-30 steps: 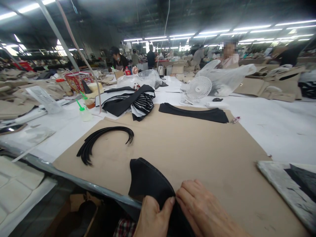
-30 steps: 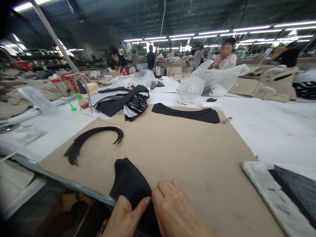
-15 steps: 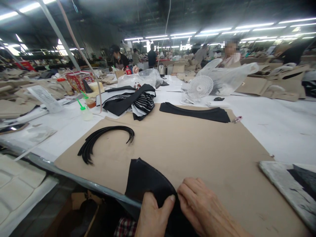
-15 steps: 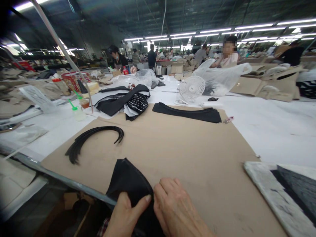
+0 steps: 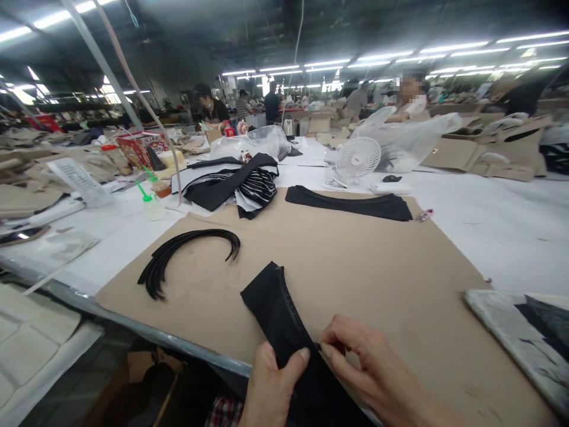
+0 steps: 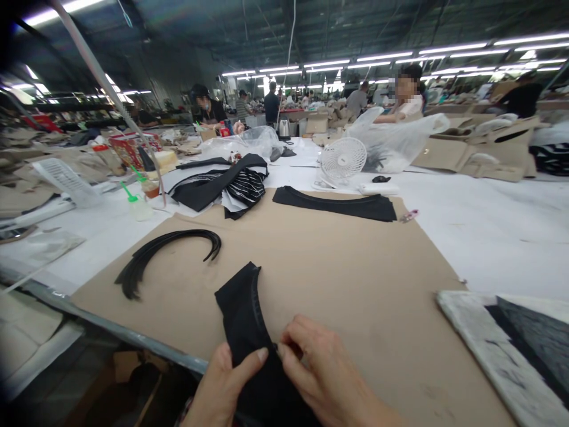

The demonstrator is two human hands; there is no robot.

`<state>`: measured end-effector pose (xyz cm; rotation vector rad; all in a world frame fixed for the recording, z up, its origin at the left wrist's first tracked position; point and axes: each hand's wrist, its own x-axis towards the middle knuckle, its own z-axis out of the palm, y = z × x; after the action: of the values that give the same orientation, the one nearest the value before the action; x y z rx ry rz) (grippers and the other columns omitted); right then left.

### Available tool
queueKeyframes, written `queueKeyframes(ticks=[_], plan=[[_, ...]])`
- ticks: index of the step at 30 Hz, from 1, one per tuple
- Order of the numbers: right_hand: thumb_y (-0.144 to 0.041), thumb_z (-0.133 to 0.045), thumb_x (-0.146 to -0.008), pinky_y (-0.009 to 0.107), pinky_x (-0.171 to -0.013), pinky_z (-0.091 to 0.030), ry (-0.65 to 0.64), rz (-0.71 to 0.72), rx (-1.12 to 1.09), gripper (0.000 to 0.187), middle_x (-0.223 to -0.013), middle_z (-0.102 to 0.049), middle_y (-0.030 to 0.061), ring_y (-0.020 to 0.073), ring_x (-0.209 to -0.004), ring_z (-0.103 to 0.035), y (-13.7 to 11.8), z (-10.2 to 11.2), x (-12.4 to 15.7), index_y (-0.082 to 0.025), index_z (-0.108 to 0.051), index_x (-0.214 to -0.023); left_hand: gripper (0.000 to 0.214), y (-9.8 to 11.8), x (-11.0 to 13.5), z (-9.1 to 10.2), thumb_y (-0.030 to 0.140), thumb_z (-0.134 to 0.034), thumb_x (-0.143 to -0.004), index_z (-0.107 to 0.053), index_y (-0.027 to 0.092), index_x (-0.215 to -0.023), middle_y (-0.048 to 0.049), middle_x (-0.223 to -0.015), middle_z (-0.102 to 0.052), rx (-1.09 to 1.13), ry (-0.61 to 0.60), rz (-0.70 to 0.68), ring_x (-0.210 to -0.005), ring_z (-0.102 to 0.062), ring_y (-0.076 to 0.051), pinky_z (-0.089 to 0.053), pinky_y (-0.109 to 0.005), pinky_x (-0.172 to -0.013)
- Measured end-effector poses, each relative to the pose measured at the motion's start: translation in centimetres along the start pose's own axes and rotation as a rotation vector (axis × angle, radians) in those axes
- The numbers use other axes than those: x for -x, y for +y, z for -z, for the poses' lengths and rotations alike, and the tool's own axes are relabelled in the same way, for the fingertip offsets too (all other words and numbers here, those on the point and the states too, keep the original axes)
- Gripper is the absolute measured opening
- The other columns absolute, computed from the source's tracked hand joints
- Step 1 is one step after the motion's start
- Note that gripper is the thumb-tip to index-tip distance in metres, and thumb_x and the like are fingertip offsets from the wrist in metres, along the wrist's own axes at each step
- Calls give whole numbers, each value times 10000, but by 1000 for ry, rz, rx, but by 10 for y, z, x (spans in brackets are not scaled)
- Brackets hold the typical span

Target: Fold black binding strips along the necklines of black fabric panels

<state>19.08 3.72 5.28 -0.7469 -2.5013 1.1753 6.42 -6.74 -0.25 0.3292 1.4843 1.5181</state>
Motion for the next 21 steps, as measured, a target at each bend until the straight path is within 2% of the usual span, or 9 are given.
queueKeyframes(ticks=[5,8,11,15,18,21], plan=[[-402,-421,-917,265,-629,-367,80,-154,-174,304,-715,-539,0,152,-689,-490,15,1,-4,-194,-575,-758,516,-2,-2,-1,468,-806,-620,-710,101,-969,-131,-944,-734,50,-49,-5,-950,-665,-311,-524,-386,-861],[-525,-397,-900,270,-585,-350,-44,-236,-313,414,-673,-495,1,153,-644,-448,25,-5,-9,-181,-566,-746,517,-5,-1,-1,483,-810,-617,-711,106,-957,-142,-971,-730,44,-52,3,-956,-665,-323,-526,-408,-861],[-613,-423,-865,258,-566,-337,-161,-238,-435,457,-645,-405,-27,134,-613,-376,25,-12,-12,-194,-479,-691,530,-6,-1,-1,473,-819,-611,-712,111,-982,-137,-967,-733,53,-71,10,-957,-667,-325,-527,-418,-865],[-683,-442,-844,253,-602,-377,-168,-208,-470,497,-695,-393,-30,135,-657,-373,18,-13,-12,-207,-429,-703,509,-2,1,-1,445,-809,-628,-723,122,-1011,-120,-944,-738,39,-117,-22,-936,-671,-312,-522,-417,-882],[-696,-404,-857,259,-616,-406,-174,-169,-441,500,-717,-405,-22,144,-674,-390,15,-11,-9,-214,-431,-727,473,0,2,1,450,-796,-643,-737,125,-982,-118,-924,-739,-50,-77,-42,-924,-670,-313,-526,-411,-872],[-634,-351,-908,273,-659,-445,-176,-130,-386,448,-760,-449,-4,158,-710,-437,15,-10,-5,-221,-460,-772,471,-1,3,2,463,-788,-649,-738,127,-975,-121,-939,-737,-96,-49,-63,-940,-664,-318,-527,-402,-868]])
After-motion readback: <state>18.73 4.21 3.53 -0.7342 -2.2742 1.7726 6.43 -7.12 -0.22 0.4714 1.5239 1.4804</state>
